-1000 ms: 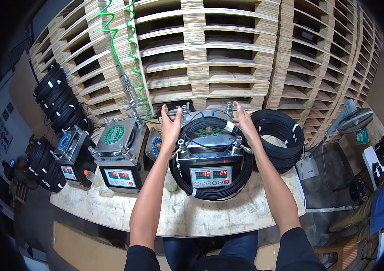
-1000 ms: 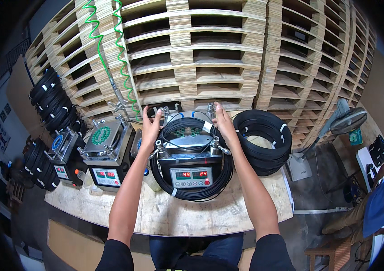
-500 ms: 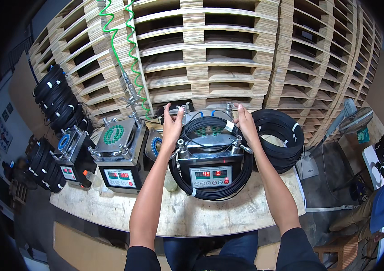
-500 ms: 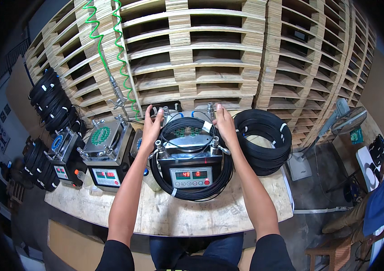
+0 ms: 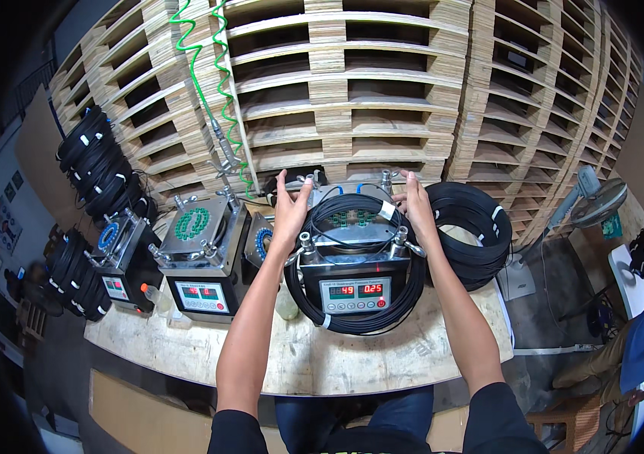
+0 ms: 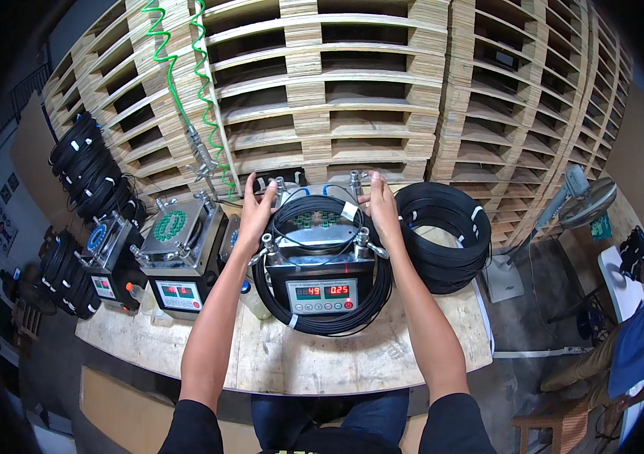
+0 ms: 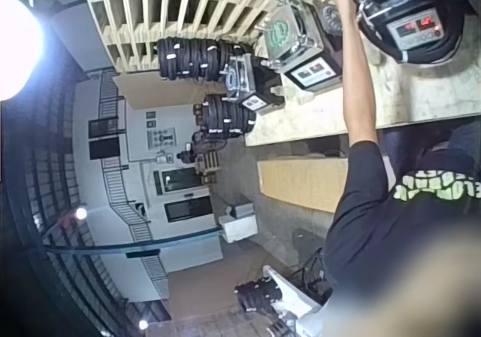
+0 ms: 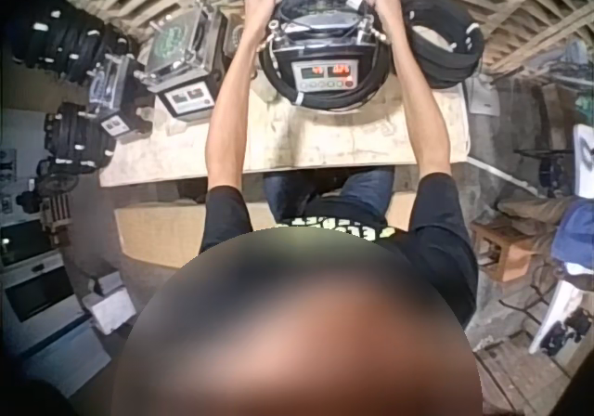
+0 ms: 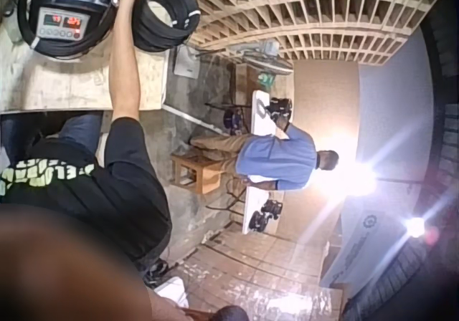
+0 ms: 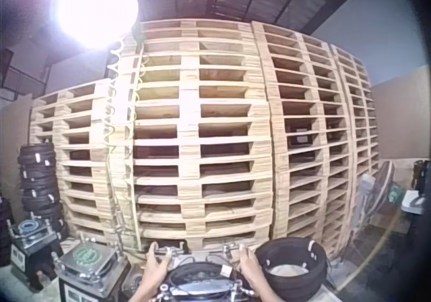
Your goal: Inspecting and preparing black cable coils using testing equipment on a workbench.
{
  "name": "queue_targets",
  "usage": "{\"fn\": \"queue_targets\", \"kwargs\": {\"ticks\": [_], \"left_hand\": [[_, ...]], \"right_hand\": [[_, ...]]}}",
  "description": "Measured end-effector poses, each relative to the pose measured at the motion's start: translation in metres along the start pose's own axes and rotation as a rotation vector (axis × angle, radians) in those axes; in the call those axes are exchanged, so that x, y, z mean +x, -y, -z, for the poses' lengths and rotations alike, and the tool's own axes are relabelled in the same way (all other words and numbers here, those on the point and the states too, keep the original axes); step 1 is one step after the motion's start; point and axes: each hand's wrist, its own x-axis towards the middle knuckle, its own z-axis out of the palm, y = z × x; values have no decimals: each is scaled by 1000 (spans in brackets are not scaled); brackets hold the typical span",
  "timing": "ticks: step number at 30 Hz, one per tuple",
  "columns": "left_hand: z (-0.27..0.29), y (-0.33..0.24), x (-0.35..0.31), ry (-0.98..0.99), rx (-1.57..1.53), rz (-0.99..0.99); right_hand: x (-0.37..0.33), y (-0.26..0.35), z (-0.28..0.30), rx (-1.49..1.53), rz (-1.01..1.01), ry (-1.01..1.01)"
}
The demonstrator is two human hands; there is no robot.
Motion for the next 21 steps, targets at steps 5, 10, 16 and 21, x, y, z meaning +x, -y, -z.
{"fn": "queue_targets", "kwargs": {"ticks": [5, 10, 16, 21], "left_hand": [[-1, 8, 5, 2, 103, 17], [2, 26, 14, -29, 87, -44], [1, 12, 4, -38, 24, 31], [2, 9, 4, 8, -7, 28]], "right_hand": [[0, 0, 1, -112, -11, -37], [12, -17, -2, -8, -24, 72], [8, -13, 1, 53, -70, 83], [4, -5, 1, -28, -16, 28]]}}
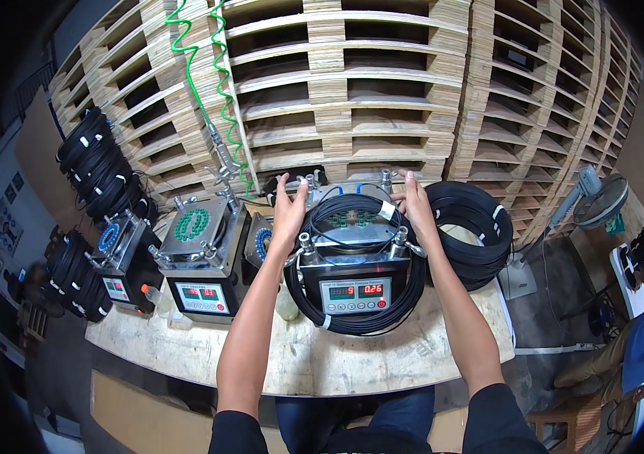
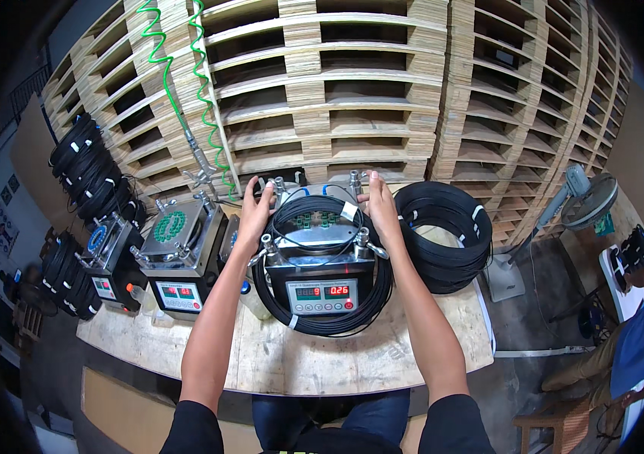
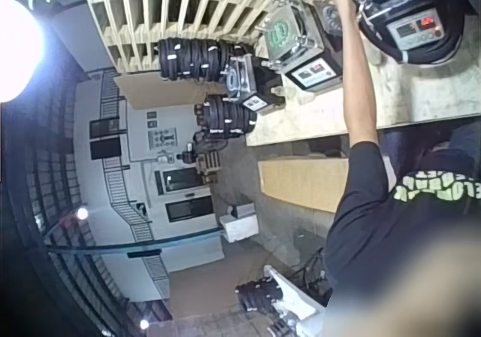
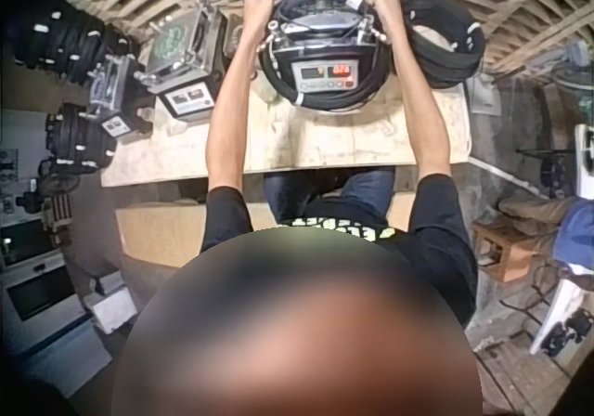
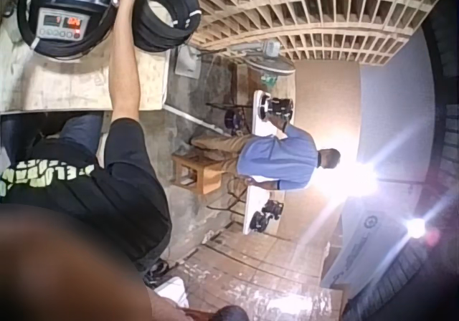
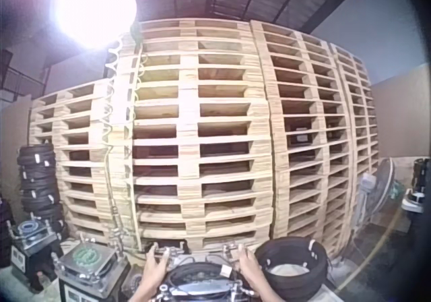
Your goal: Inspecting and preparing black cable coils using testing equipment on a workbench.
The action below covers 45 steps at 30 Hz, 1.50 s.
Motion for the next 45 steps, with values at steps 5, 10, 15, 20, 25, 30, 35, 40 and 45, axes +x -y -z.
{"fn": "queue_targets", "kwargs": {"ticks": [5, 10, 15, 20, 25, 30, 35, 40, 45], "left_hand": [[0, 10, 9, 16, 69, -15], [0, 26, 18, -35, 127, -70], [-2, 13, 6, -45, 138, -31], [3, 12, 5, -45, 20, -70], [-3, 3, 4, 37, 93, -23], [-3, 12, 11, 45, 166, -10], [3, 29, 18, -52, 124, -76], [-4, 7, 4, -7, 42, -12], [1, 9, 7, 41, 41, -15]], "right_hand": [[-2, 5, -5, -58, 27, -86], [5, -4, -8, -47, 46, 21], [0, -3, -3, 73, -39, 61], [-4, 6, -5, 117, -57, 76], [-3, 7, 2, -71, -18, -6], [0, 2, 2, -80, 2, 26], [-1, 1, -8, 53, -38, 56], [0, 0, 1, 142, -59, 81], [0, -2, -2, 89, 24, 4]]}}
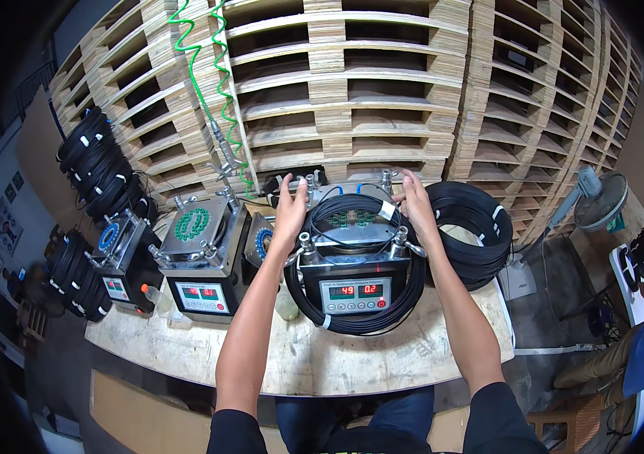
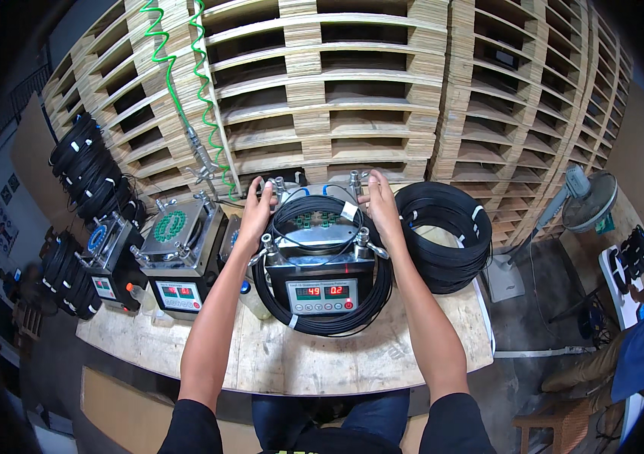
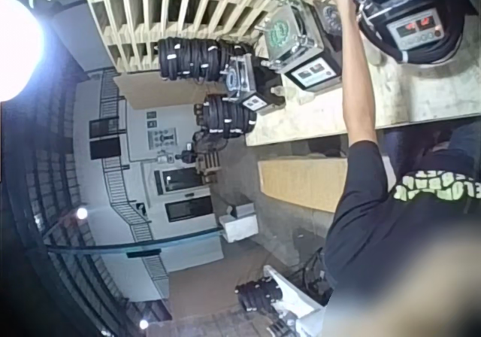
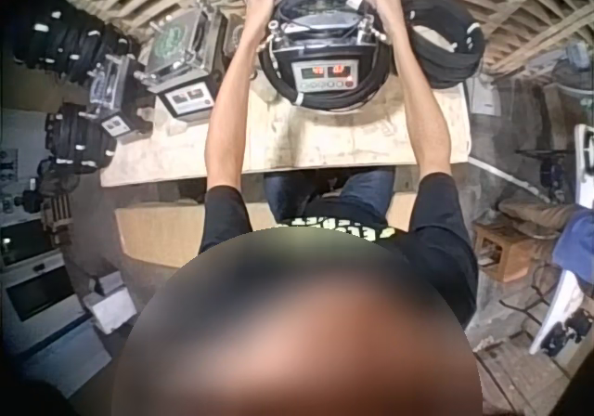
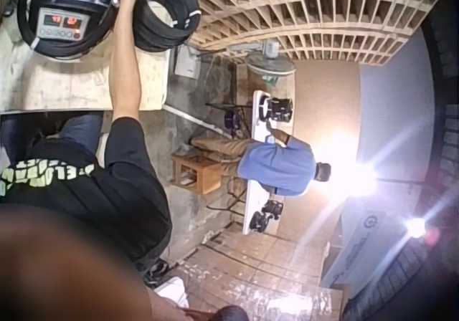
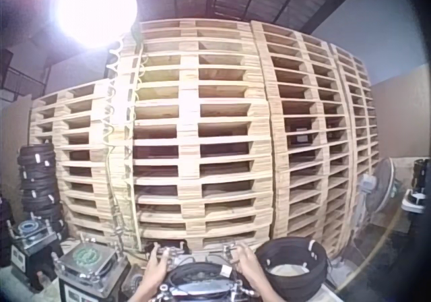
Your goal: Inspecting and preparing black cable coils using testing equipment on a workbench.
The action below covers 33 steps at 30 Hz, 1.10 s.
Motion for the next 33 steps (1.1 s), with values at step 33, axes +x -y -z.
{"fn": "queue_targets", "kwargs": {"ticks": [33], "left_hand": [[0, 19, 12, -29, 64, -50]], "right_hand": [[4, -7, -3, 1, -39, 45]]}}
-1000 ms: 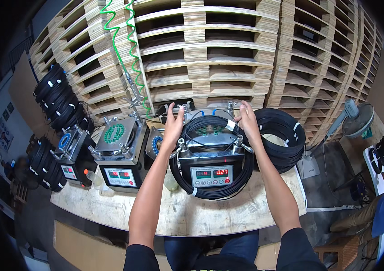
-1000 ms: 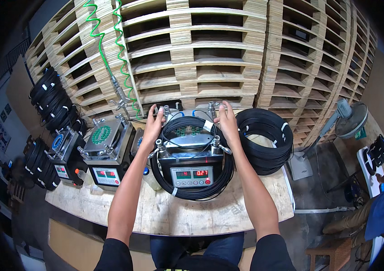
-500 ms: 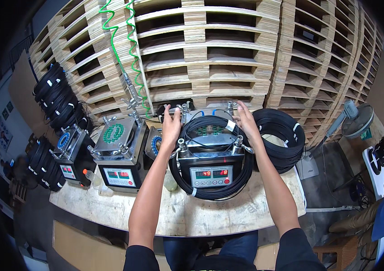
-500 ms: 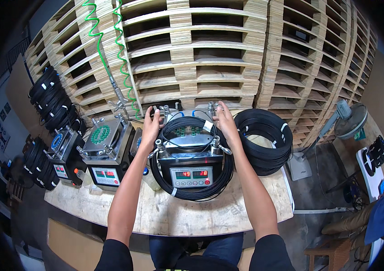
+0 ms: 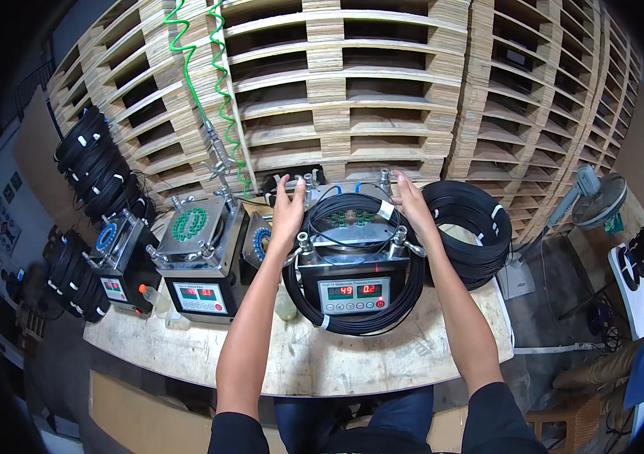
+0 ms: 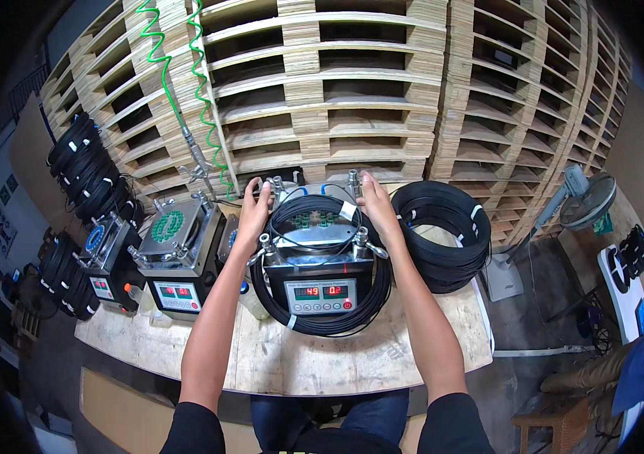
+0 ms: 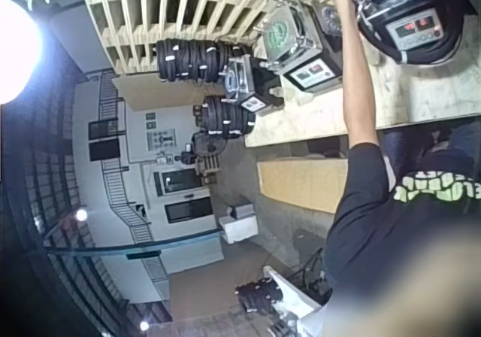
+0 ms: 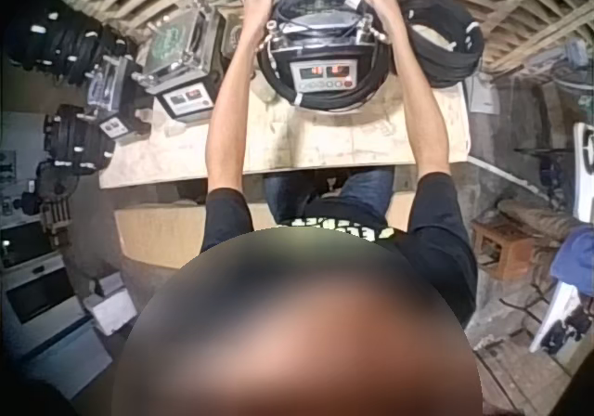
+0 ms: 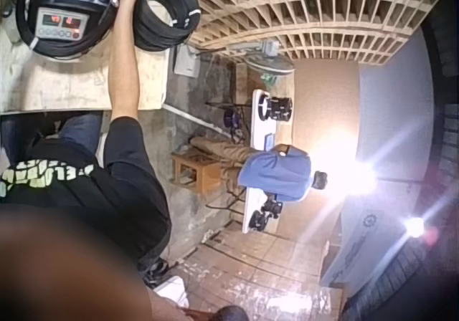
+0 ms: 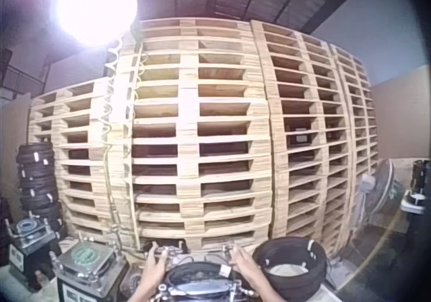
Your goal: Inspecting and preparing black cable coils using testing equipment on a workbench.
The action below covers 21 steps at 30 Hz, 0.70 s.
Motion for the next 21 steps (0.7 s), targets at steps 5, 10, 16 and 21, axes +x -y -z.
{"fn": "queue_targets", "kwargs": {"ticks": [5, 10, 16, 21], "left_hand": [[-7, -27, -17, -3, -73, 60], [2, -19, -10, 11, -16, 51], [-3, -20, -11, 35, 13, 60], [2, 2, 0, -40, 0, 46]], "right_hand": [[-8, 14, 7, -3, -56, 8], [-6, 11, 1, -46, 36, -12], [-4, 9, 6, -145, 41, -39], [-4, 9, -2, -61, -9, 14]]}}
